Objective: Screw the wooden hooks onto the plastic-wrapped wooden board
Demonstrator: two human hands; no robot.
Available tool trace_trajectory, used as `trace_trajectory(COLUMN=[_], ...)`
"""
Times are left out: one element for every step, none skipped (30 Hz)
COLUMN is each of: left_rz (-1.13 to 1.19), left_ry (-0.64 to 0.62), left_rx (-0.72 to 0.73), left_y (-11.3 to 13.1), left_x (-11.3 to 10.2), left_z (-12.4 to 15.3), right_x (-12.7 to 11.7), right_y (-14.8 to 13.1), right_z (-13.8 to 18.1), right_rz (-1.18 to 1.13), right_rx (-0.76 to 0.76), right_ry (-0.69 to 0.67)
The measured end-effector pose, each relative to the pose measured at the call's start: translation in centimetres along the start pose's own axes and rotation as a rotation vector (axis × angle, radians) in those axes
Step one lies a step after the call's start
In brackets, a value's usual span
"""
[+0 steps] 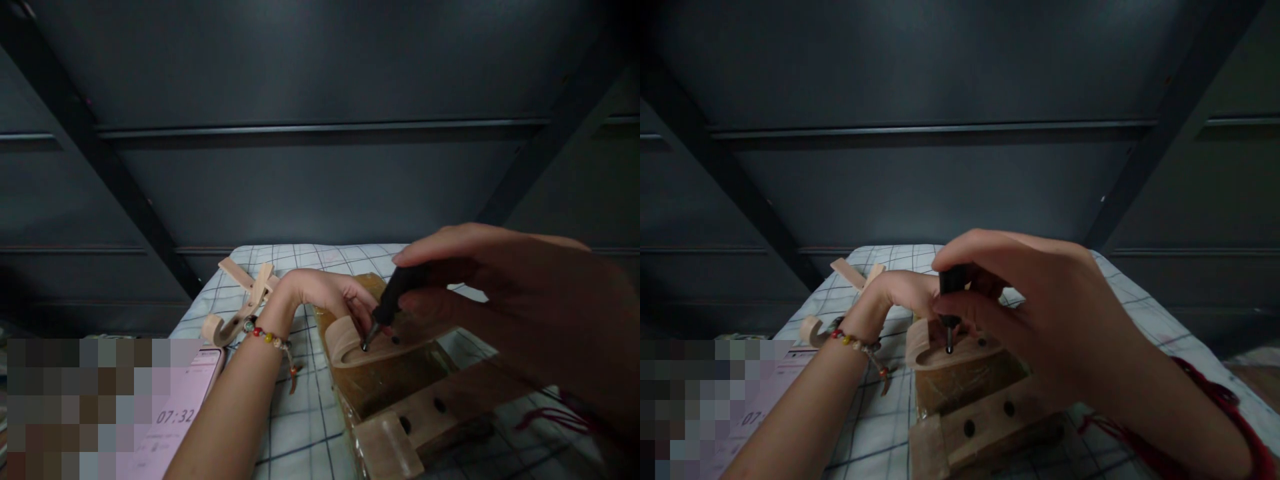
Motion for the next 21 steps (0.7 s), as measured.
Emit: trace_trajectory(left_rz=[0.005, 0.012, 0.019, 0.027, 0.036, 0.044, 0.052, 0.057, 0.061, 0.063, 0.063, 0.062, 0.06, 0.058, 0.055, 0.052, 0.049, 0.046, 0.042, 0.038, 0.032], left_ry=[-0.003, -0.005, -0.008, -0.01, -0.013, -0.015, -0.019, -0.021, -0.022, -0.021, -0.017, -0.012, -0.006, -0.001, 0.001, 0.001, 0.001, 0.004, 0.007, 0.01, 0.014], left_rx=[-0.001, -0.001, -0.001, -0.001, 0.0, 0.002, 0.001, 0.0, -0.003, -0.005, -0.007, -0.008, -0.007, -0.007, -0.008, -0.011, -0.012, -0.012, -0.012, -0.011, -0.01], left_y=[0.0, 0.0, 0.0, 0.0, -0.1, -0.1, -0.1, -0.2, -0.2, -0.2, -0.3, -0.3, -0.3, -0.3, -0.3, -0.3, -0.3, -0.3, -0.2, -0.2, -0.1], left_x=[0.0, 0.0, 0.0, 0.1, 0.1, 0.1, 0.2, 0.2, 0.2, 0.2, 0.1, 0.1, 0.0, 0.0, -0.1, -0.1, -0.1, -0.2, -0.1, -0.1, -0.1], left_z=[0.0, 0.1, 0.1, 0.1, 0.1, 0.2, 0.2, 0.2, 0.2, 0.2, 0.1, 0.1, 0.1, 0.1, 0.1, 0.1, 0.1, 0.1, 0.2, 0.2, 0.3], right_x=[0.0, 0.0, 0.0, -0.1, -0.1, -0.1, -0.1, -0.2, -0.2, -0.2, -0.2, -0.2, -0.2, -0.2, -0.2, -0.1, 0.0, 0.1, 0.1, 0.2, 0.2], right_y=[0.1, 0.3, 0.4, 0.5, 0.5, 0.6, 0.6, 0.6, 0.6, 0.5, 0.4, 0.3, 0.1, 0.0, -0.2, -0.3, -0.5, -0.6, -0.7, -0.8, -1.0], right_z=[-0.1, -0.2, -0.3, -0.4, -0.5, -0.6, -0.7, -0.7, -0.8, -0.8, -0.8, -0.7, -0.7, -0.6, -0.6, -0.6, -0.6, -0.6, -0.6, -0.6, -0.5], right_rz=[0.002, 0.001, -0.003, -0.008, -0.014, -0.017, -0.016, -0.009, -0.001, 0.009, 0.016, 0.022, 0.034, 0.058, 0.093, 0.126, 0.148, 0.153, 0.137, 0.105, 0.073], right_rx=[-0.008, -0.023, -0.043, -0.064, -0.08, -0.086, -0.08, -0.065, -0.048, -0.033, -0.022, -0.022, -0.03, -0.041, -0.057, -0.075, -0.092, -0.109, -0.125, -0.149, -0.179], right_ry=[-0.003, -0.008, -0.01, -0.012, -0.012, -0.008, 0.001, 0.013, 0.025, 0.033, 0.037, 0.036, 0.031, 0.026, 0.026, 0.029, 0.029, 0.038, 0.059, 0.084, 0.103])
Point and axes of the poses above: each hand's wrist, its own z-axis away from the middle knuckle, its own x-axis out of the palm, y = z × x, the point moved 3 cm from there along -z, towards the middle knuckle, and after that the axes turned 7 degrees about z, right-handed, at the moved point
